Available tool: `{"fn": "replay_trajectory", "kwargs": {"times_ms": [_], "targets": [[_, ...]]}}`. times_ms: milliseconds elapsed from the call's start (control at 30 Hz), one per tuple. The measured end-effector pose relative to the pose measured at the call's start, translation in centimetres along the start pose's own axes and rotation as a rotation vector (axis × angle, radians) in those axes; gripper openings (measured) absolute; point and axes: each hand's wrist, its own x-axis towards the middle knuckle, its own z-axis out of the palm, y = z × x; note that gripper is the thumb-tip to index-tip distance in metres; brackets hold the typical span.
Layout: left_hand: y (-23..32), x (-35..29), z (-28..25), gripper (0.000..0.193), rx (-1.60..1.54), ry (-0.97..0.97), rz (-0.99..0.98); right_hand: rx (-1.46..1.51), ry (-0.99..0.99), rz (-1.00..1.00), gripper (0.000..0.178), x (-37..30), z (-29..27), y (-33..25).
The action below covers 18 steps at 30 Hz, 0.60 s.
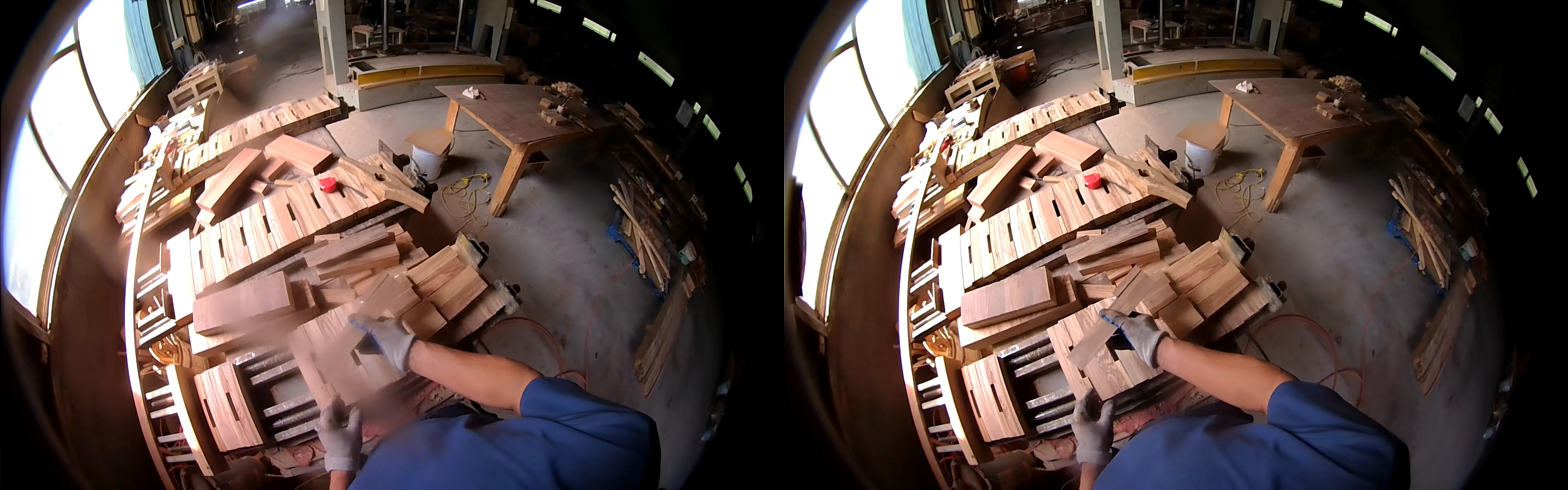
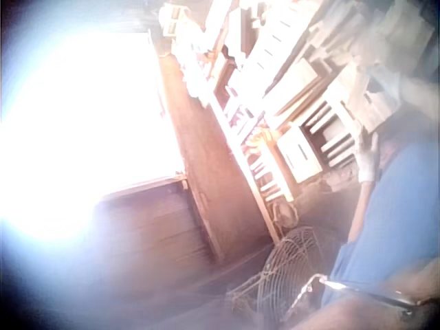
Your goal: The person applies glue to small wooden blocks using a brush and then uses a nail gun to fasten them together. The person repeats this process for multiple sets of blocks and stacks the finished assemblies on a nearby table.
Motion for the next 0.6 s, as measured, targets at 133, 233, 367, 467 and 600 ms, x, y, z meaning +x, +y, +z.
{"fn": "replay_trajectory", "kwargs": {"times_ms": [133, 233, 367, 467, 600], "targets": [[-3.5, -2.0, 2.5, 0.052, 0.129, -0.086, 0.090, 0.115, -0.043, 0.048, 0.037, 4.2, -0.1, 0.9], [-0.7, -2.3, 3.0, 0.049, 0.077, -0.112, 0.073, 0.180, -0.002, 0.092, 0.041, 8.4, 0.0, 1.6], [-0.5, -2.5, 2.7, 0.049, 0.092, -0.076, 0.030, 0.188, 0.149, 0.057, 0.048, 11.6, 3.1, -0.1], [-1.3, -3.0, 3.0, 0.050, 0.090, -0.067, -0.014, 0.272, 0.107, 0.088, 0.063, 15.6, 3.3, -1.6], [-2.6, -3.7, 3.1, 0.051, 0.136, -0.064, -0.086, 0.273, 0.183, 0.060, 0.058, 22.7, 3.1, -2.1]]}}
